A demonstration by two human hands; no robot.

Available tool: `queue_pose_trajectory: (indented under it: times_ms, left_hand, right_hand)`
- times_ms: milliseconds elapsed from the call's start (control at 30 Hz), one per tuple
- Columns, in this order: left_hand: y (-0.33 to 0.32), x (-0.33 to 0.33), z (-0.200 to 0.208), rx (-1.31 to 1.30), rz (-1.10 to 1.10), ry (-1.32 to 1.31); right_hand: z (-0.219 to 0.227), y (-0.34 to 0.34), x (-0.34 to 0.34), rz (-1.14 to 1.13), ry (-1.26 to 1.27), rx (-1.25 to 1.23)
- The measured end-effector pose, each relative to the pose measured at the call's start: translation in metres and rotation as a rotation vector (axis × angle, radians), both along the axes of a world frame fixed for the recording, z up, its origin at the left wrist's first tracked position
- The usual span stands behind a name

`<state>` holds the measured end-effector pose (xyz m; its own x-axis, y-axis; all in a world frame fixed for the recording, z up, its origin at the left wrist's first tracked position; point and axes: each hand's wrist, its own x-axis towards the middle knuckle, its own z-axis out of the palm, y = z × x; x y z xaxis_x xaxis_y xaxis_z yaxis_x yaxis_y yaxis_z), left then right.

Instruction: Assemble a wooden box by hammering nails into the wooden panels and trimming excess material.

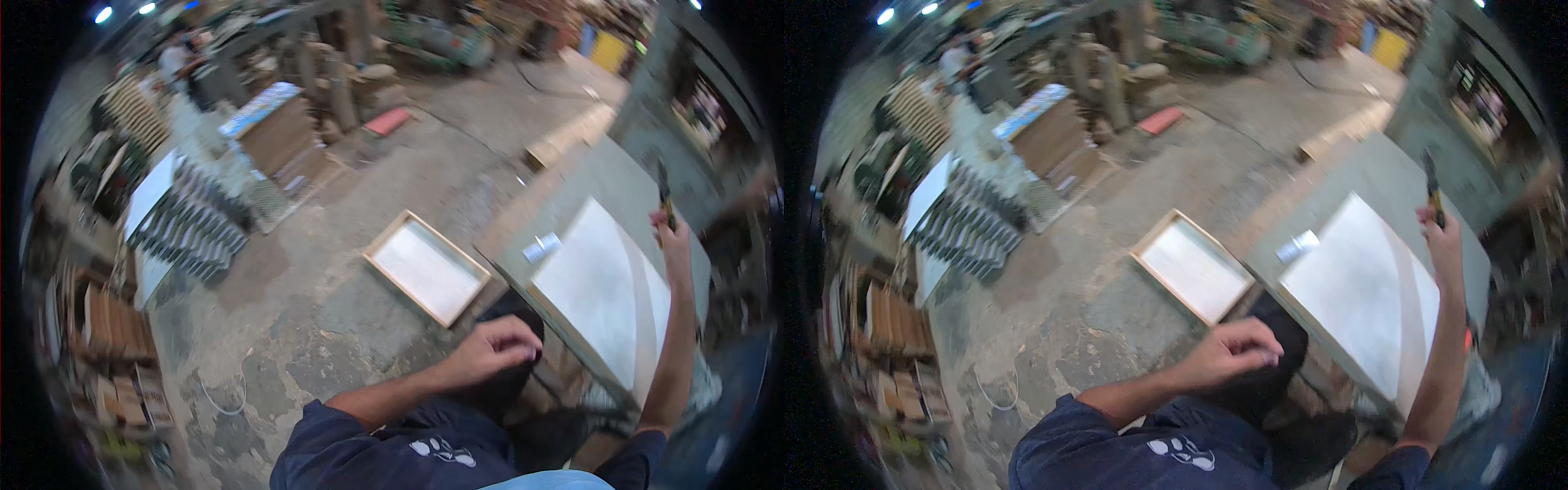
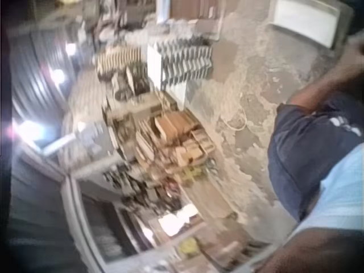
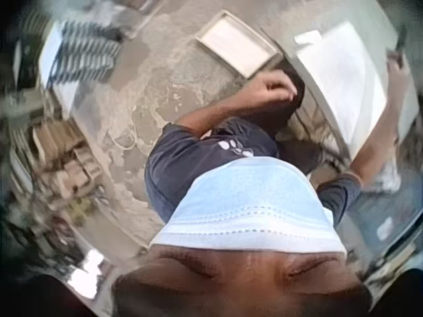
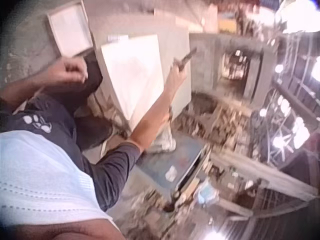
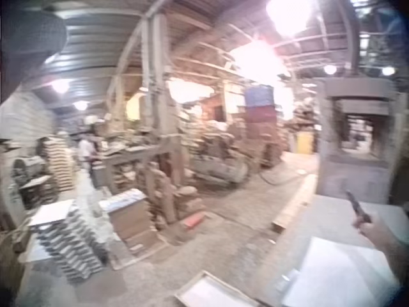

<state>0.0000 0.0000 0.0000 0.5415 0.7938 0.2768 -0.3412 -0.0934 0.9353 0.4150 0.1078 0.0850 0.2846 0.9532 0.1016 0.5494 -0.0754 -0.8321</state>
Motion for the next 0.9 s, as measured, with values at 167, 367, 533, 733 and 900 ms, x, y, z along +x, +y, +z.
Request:
queue_pose_trajectory:
  times_ms: [167,367,533,733,900]
  left_hand:
    - [0.007,0.037,0.014,-0.12,-0.066,-0.177]
    - [-0.005,0.079,0.031,-0.263,-0.154,-0.239]
    - [-0.018,0.087,0.027,-0.192,-0.18,-0.245]
    - [-0.027,0.087,0.039,-0.181,-0.116,-0.167]
    - [-0.028,0.084,0.039,-0.157,-0.123,-0.133]
  right_hand:
    - [0.029,-0.145,-0.104,0.122,-0.254,0.223]
    - [-0.016,-0.239,-0.131,0.184,-0.433,0.188]
    - [-0.027,-0.256,-0.138,0.151,-0.533,0.233]
    - [-0.031,-0.263,-0.137,0.16,-0.521,0.219]
    - [-0.032,-0.265,-0.14,0.164,-0.525,0.221]
